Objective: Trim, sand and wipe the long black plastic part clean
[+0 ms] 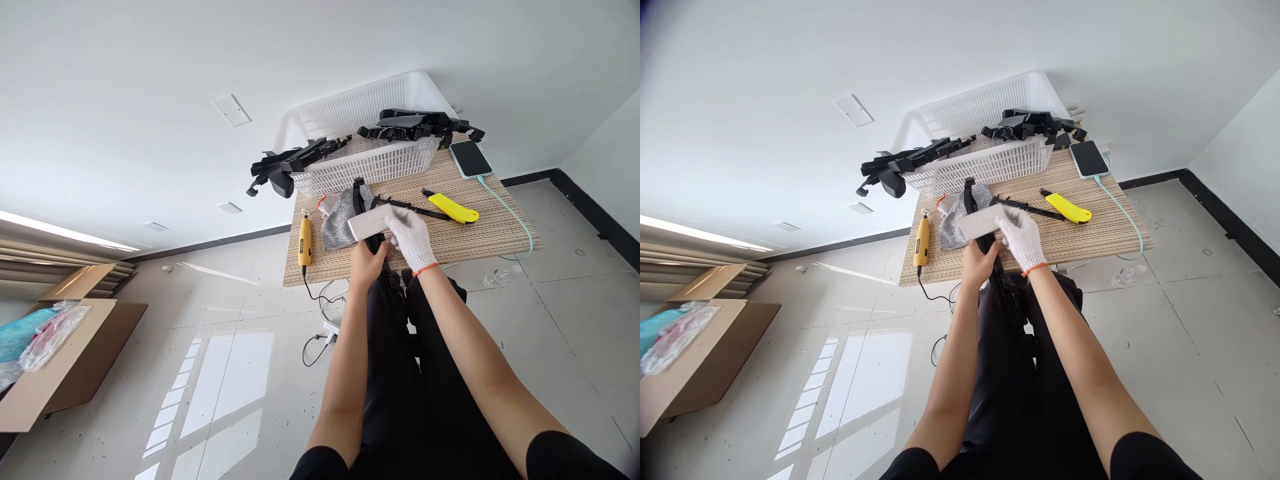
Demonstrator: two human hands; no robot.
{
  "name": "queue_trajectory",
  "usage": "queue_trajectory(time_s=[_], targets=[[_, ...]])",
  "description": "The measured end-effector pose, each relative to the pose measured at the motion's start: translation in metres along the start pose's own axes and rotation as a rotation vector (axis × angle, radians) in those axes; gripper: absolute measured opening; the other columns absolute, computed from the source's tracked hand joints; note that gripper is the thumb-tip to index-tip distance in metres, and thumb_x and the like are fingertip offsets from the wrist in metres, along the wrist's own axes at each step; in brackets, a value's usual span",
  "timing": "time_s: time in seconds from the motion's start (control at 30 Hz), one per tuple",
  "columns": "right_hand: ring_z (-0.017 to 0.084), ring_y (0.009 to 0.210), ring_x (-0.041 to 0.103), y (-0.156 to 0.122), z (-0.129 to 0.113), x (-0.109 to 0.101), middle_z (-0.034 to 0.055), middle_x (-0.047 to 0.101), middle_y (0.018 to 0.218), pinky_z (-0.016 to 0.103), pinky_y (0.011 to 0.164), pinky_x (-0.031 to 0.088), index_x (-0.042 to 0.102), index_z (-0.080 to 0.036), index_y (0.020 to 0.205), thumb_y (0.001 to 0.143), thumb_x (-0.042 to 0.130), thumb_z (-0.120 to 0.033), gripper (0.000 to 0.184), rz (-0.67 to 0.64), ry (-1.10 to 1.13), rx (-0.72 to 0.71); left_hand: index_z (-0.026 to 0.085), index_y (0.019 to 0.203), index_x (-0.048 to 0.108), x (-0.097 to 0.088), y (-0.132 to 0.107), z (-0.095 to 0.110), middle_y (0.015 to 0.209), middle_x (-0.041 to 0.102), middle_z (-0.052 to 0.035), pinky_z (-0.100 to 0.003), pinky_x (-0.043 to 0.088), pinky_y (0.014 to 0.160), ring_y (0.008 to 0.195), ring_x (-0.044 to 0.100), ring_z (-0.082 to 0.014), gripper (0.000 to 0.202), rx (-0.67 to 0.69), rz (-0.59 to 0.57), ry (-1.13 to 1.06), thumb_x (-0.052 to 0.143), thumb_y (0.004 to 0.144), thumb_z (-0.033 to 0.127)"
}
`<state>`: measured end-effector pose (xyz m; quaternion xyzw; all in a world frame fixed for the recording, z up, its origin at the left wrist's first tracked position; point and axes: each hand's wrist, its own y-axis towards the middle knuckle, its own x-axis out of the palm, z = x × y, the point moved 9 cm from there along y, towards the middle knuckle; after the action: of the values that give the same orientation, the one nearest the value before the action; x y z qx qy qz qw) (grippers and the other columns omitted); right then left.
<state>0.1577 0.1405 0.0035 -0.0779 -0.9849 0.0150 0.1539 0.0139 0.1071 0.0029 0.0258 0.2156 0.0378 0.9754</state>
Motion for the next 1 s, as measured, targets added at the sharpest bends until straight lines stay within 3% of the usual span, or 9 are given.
queue_trajectory(time_s=[0.07, 0.2, 0.3, 0.4, 0.53, 0.67, 0.8, 0.93, 1.0], targets=[[0.004, 0.044, 0.045, 0.0, -0.001, -0.009, -0.0017, 0.068, 0.079, 0.019, 0.035, 0.033, 0.069, -0.02, 0.109, 0.077, 0.077, -0.047, 0.042, 0.053, 0.013, 0.008, 0.02, 0.094, 0.065, 0.001, 0.0, -0.001, 0.069, 0.074, -0.0028, -0.031, 0.055, 0.065, 0.071, 0.074, -0.0237, 0.016, -0.007, -0.005, -0.047, 0.067, 0.089, 0.035], [0.006, 0.048, 0.049, 0.001, -0.003, -0.005, 0.0003, 0.07, 0.082, 0.019, 0.038, 0.037, 0.071, -0.019, 0.108, 0.077, 0.078, -0.045, 0.041, -0.017, -0.058, 0.005, 0.02, 0.089, 0.066, 0.003, 0.0, 0.0, 0.068, 0.075, -0.0041, -0.032, 0.055, 0.066, 0.072, 0.075, -0.0246, 0.016, -0.006, -0.023, -0.035, 0.066, 0.09, 0.036], [0.006, 0.05, 0.049, 0.001, -0.003, -0.009, 0.0015, 0.071, 0.087, 0.018, 0.038, 0.037, 0.069, -0.019, 0.109, 0.077, 0.077, -0.045, 0.041, 0.044, -0.015, -0.016, 0.019, 0.105, 0.065, 0.002, 0.0, 0.0, 0.069, 0.075, -0.0028, -0.033, 0.056, 0.068, 0.074, 0.076, -0.0251, 0.021, -0.008, -0.021, -0.059, 0.066, 0.089, 0.033], [0.007, 0.057, 0.054, 0.002, 0.0, 0.002, 0.0014, 0.071, 0.088, 0.019, 0.045, 0.045, 0.07, -0.019, 0.108, 0.073, 0.081, -0.043, 0.044, -0.061, -0.055, -0.015, 0.019, 0.098, 0.067, 0.003, 0.0, 0.001, 0.069, 0.075, -0.0037, -0.033, 0.056, 0.069, 0.072, 0.075, -0.0248, 0.015, 0.01, -0.034, -0.012, 0.065, 0.089, 0.031], [0.006, 0.051, 0.049, 0.003, -0.004, -0.005, 0.0001, 0.07, 0.083, 0.019, 0.042, 0.042, 0.07, -0.018, 0.108, 0.076, 0.078, -0.045, 0.042, 0.044, -0.008, -0.04, 0.019, 0.112, 0.065, 0.004, 0.001, 0.0, 0.07, 0.075, -0.0017, -0.033, 0.057, 0.072, 0.073, 0.075, -0.0238, 0.024, 0.013, -0.035, -0.041, 0.065, 0.09, 0.03], [0.009, 0.056, 0.054, 0.001, -0.004, 0.016, 0.0001, 0.071, 0.081, 0.02, 0.045, 0.044, 0.073, -0.019, 0.1, 0.071, 0.084, -0.042, 0.038, -0.162, -0.035, -0.034, 0.018, 0.095, 0.067, 0.001, 0.0, 0.002, 0.073, 0.076, -0.0052, -0.035, 0.057, 0.075, 0.078, 0.075, -0.0258, 0.013, 0.026, -0.004, 0.039, 0.066, 0.089, 0.03], [0.004, 0.042, 0.038, 0.007, 0.0, -0.006, -0.0054, 0.061, 0.064, 0.019, 0.036, 0.029, 0.069, -0.021, 0.096, 0.073, 0.079, -0.047, 0.036, 0.104, 0.12, 0.002, 0.018, 0.119, 0.064, 0.004, -0.001, 0.002, 0.071, 0.074, -0.0021, -0.034, 0.058, 0.075, 0.074, 0.075, -0.0236, 0.03, -0.01, -0.041, -0.048, 0.065, 0.09, 0.029], [0.005, 0.045, 0.043, 0.015, -0.002, 0.004, -0.004, 0.063, 0.069, 0.02, 0.039, 0.034, 0.067, -0.02, 0.094, 0.068, 0.083, -0.047, 0.041, 0.062, 0.081, -0.005, 0.019, 0.115, 0.066, 0.006, 0.004, 0.007, 0.086, 0.077, -0.0077, -0.039, 0.057, 0.087, 0.092, 0.076, -0.0292, 0.029, 0.026, -0.013, 0.039, 0.066, 0.089, 0.029], [0.005, 0.045, 0.042, 0.016, -0.005, -0.002, -0.0038, 0.063, 0.071, 0.02, 0.04, 0.034, 0.065, -0.02, 0.093, 0.069, 0.081, -0.051, 0.042, 0.154, 0.098, -0.043, 0.019, 0.113, 0.066, 0.008, 0.004, 0.01, 0.098, 0.076, -0.0118, -0.043, 0.055, 0.094, 0.106, 0.073, -0.0336, 0.029, 0.043, 0.014, 0.127, 0.067, 0.087, 0.031]])
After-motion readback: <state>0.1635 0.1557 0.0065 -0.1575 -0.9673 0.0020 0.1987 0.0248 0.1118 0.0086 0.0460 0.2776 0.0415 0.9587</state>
